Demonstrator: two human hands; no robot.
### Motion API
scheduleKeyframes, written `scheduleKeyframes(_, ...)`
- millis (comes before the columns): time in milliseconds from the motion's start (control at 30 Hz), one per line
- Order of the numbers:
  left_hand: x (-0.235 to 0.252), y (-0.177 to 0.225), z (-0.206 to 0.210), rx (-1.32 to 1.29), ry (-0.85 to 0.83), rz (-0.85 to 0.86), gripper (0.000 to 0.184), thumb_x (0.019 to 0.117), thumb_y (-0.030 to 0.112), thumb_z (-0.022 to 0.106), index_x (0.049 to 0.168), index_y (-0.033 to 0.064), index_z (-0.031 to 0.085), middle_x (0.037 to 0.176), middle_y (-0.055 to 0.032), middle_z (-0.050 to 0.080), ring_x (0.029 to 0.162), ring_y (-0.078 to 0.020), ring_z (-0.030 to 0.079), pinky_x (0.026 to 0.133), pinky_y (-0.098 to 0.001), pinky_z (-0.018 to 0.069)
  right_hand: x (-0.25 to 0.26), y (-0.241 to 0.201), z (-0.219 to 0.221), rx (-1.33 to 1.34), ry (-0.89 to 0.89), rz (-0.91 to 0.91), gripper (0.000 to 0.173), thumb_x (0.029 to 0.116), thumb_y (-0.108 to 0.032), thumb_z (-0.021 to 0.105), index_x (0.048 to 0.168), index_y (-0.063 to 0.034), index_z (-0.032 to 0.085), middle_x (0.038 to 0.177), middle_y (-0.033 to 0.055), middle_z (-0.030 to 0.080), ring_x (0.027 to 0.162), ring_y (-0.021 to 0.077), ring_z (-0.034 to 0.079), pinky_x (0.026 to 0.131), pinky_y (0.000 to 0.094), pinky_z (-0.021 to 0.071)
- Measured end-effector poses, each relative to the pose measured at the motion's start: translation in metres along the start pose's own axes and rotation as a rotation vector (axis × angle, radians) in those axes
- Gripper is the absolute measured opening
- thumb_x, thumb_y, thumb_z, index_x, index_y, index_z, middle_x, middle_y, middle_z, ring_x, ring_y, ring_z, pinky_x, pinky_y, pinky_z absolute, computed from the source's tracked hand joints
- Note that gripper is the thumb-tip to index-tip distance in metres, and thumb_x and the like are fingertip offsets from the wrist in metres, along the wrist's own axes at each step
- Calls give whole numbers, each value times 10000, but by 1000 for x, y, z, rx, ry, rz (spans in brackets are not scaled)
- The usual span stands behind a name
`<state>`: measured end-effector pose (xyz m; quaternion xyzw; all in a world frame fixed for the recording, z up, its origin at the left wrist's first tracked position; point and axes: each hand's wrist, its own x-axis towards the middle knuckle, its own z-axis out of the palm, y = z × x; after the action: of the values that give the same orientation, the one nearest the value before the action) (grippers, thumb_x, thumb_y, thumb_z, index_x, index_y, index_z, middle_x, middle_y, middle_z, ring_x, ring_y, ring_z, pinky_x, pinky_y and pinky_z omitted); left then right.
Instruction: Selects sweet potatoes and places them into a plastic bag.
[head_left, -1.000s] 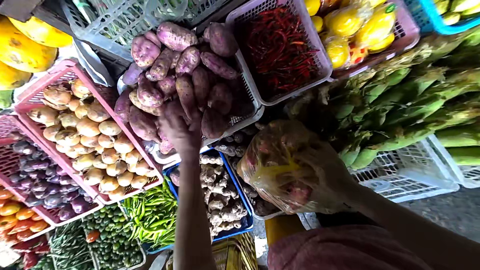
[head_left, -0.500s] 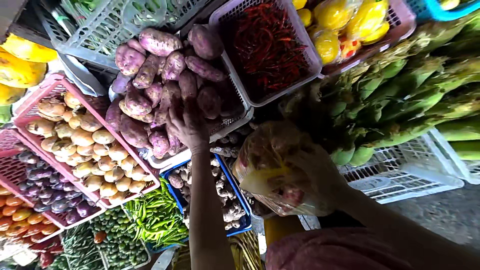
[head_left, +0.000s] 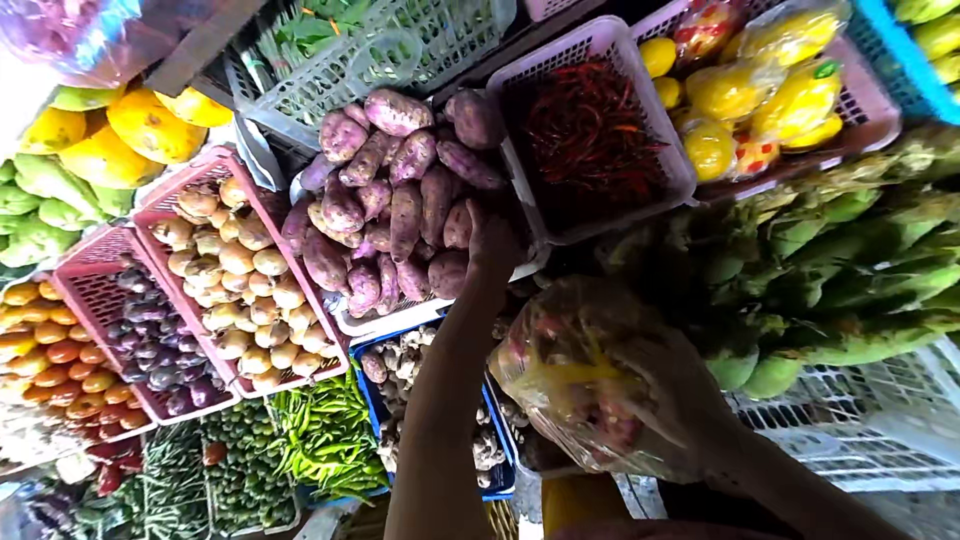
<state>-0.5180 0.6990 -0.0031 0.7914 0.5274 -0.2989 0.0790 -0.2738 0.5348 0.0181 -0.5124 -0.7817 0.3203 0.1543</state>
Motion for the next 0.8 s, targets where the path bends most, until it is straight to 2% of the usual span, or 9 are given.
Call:
scheduleKeyframes(67,0,-9,5,-65,88,38,243,873,9,741,1115,24,745,1210,-182,692,1262,-443,556,1132,-774,213,0,1,2,4,22,-6,445,770,-448,664,1001,-82,768,951,125,740,1026,481,652,891,652,495)
scheduleKeyframes(133,-7,-26,14,-263,204,64,362,838,118,806,1174,26,707,1227,-190,674,1241,-416,575,1139,-683,312,0,1,2,12,21,-13,433,778,-426,670,1020,-81,766,966,125,743,1031,485,653,895,657,495)
scheduleKeyframes(233,-29,-63,-1,-836,307,45,532,892,186,782,1355,8,590,1294,-191,644,1231,-317,603,1079,-526,465,1,-1,-2,35,-21,28,407,819,-407,660,1058,-93,759,1013,122,739,1076,485,634,912,665,485)
scheduleKeyframes(300,-40,-88,-21,-1205,358,57,479,935,110,697,1365,-56,566,1250,-191,670,1157,-216,646,1037,-411,508,1,-1,-3,29,-33,37,414,835,-415,652,1065,-89,760,1013,132,741,1069,485,640,911,669,484)
scheduleKeyframes(367,-47,-108,-22,-1481,338,99,373,977,149,628,1304,-26,593,1160,-78,696,1060,-86,660,969,-313,545,3,-2,-3,30,-37,34,423,837,-427,643,1061,-86,757,1003,135,736,1065,483,637,911,665,483)
scheduleKeyframes(433,-57,-113,-21,-1699,299,126,408,985,203,593,1340,5,562,1190,-36,677,1072,-87,651,973,-319,549,3,-2,-3,36,-25,29,416,834,-431,635,1041,-90,754,991,131,733,1065,484,631,904,662,481)
scheduleKeyframes(600,-78,-98,-15,-2069,262,297,402,1024,258,590,1422,223,558,1263,54,683,1092,-110,683,979,-372,576,1,2,-3,55,-26,26,432,787,-426,697,1060,-96,757,1024,129,734,1085,491,626,902,677,480)
scheduleKeyframes(733,-81,-89,-15,-2232,279,531,399,1032,247,583,1428,204,563,1272,-3,688,1080,-155,702,924,-383,606,1,2,-1,47,-20,12,447,784,-455,697,1042,-94,752,1004,127,731,1069,478,634,894,664,486)
scheduleKeyframes(800,-84,-84,-15,-2258,321,639,410,1043,266,577,1444,189,545,1275,-8,678,1063,-121,693,897,-325,602,0,2,-1,43,-16,7,464,799,-478,675,1043,-92,753,1005,123,733,1074,473,634,902,661,482)
